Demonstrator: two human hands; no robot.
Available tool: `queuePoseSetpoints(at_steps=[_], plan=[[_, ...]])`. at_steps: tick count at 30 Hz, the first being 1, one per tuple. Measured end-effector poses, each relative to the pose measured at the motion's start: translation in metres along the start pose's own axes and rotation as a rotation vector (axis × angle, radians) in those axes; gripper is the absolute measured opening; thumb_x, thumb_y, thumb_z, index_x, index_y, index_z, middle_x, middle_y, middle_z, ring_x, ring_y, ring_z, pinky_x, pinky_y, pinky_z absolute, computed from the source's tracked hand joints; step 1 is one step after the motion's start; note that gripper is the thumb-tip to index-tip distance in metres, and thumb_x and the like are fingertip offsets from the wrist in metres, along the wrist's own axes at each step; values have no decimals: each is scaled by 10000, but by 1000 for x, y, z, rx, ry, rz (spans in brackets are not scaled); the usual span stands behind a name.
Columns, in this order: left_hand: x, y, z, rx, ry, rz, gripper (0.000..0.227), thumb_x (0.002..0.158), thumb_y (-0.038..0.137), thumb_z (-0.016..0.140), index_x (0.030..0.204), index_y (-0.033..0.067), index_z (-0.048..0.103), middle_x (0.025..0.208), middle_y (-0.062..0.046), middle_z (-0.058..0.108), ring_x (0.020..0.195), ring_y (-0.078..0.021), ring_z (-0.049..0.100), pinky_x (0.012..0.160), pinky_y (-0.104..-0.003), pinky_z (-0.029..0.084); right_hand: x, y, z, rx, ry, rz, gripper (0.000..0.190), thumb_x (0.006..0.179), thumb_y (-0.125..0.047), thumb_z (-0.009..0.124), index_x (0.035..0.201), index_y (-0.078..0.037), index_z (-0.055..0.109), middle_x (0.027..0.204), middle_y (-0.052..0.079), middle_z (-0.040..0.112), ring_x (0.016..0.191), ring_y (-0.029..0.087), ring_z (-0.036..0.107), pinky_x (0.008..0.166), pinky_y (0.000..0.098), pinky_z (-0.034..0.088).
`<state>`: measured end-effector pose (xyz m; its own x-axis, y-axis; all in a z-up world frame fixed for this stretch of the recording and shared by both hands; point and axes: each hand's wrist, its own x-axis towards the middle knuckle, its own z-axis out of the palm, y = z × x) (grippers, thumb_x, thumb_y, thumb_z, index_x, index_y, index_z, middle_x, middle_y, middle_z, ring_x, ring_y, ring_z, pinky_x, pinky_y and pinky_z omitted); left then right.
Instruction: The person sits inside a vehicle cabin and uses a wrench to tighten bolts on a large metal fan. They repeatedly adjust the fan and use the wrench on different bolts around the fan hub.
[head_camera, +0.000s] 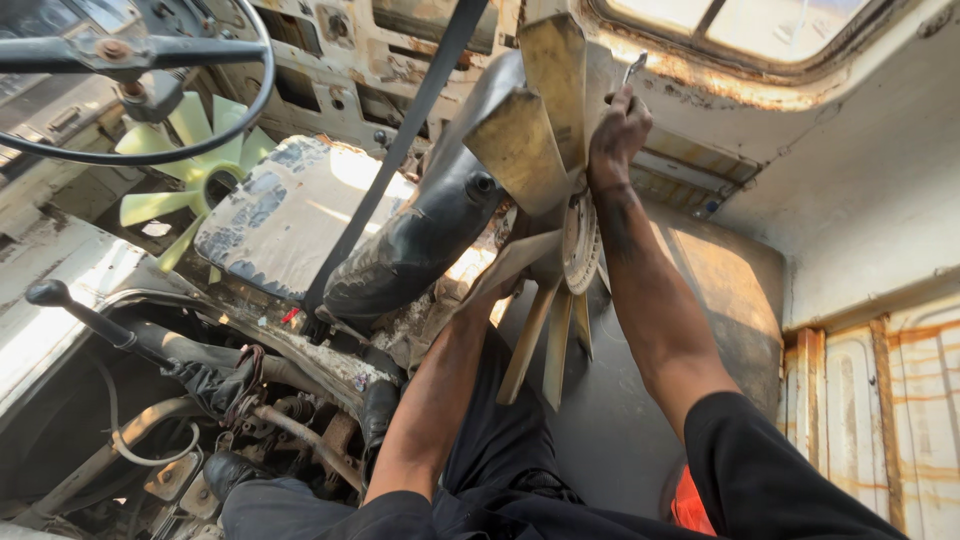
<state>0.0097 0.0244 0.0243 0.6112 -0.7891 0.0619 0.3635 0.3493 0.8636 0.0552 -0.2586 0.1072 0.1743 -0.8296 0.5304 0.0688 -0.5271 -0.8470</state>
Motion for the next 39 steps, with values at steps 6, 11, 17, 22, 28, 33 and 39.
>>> queuePoseSetpoints(at_steps=[6,11,17,22,28,33,39], plan=[[5,-3,-6,2,6,19,408,977,286,665,1303,89,518,985,-79,590,777,-151,588,590,-315,478,-25,-42,-2,172,-85,-76,414,1083,-343,522,838,-34,648,601,-24,483,543,77,385,497,282,296],[15,-11,-10,1,-6,32,412,977,286,666,1308,90,515,990,-80,590,781,-152,589,592,-316,479,-40,-59,-2,414,-196,-191,297,1111,-247,579,889,-53,554,673,-33,466,596,73,432,540,277,352],[19,-28,-25,-3,-3,36,417,977,285,666,1313,91,512,997,-81,589,786,-153,590,595,-317,481,-71,-81,-42,63,-348,-576,116,1042,-114,648,1087,-25,589,908,82,569,802,163,543,674,331,458],[20,-49,-28,-20,-11,26,421,978,284,666,1317,92,509,1002,-82,588,790,-154,591,598,-317,483,-144,-89,-127,-210,-455,-1013,373,739,-57,759,1086,-53,623,1111,163,591,1036,338,571,849,486,480],[16,-79,-12,-43,-38,-4,426,978,284,667,1323,92,505,1008,-83,588,795,-155,591,601,-318,484,-215,-53,-206,-156,-656,-509,487,842,72,687,1302,-78,631,1317,221,531,1162,307,653,941,369,564],[17,-83,-8,-38,-35,8,430,978,283,667,1327,93,502,1013,-84,587,799,-156,592,604,-318,486,-207,-40,-227,158,-886,-101,677,964,51,594,1603,-89,422,1495,126,587,1217,227,649,1008,338,581],[18,-84,-15,-15,-14,27,435,978,282,667,1332,94,499,1019,-86,586,804,-157,593,607,-319,487,-199,-55,-246,573,-1054,444,875,868,-6,628,1601,-97,159,1483,90,505,1064,189,661,826,319,584]])
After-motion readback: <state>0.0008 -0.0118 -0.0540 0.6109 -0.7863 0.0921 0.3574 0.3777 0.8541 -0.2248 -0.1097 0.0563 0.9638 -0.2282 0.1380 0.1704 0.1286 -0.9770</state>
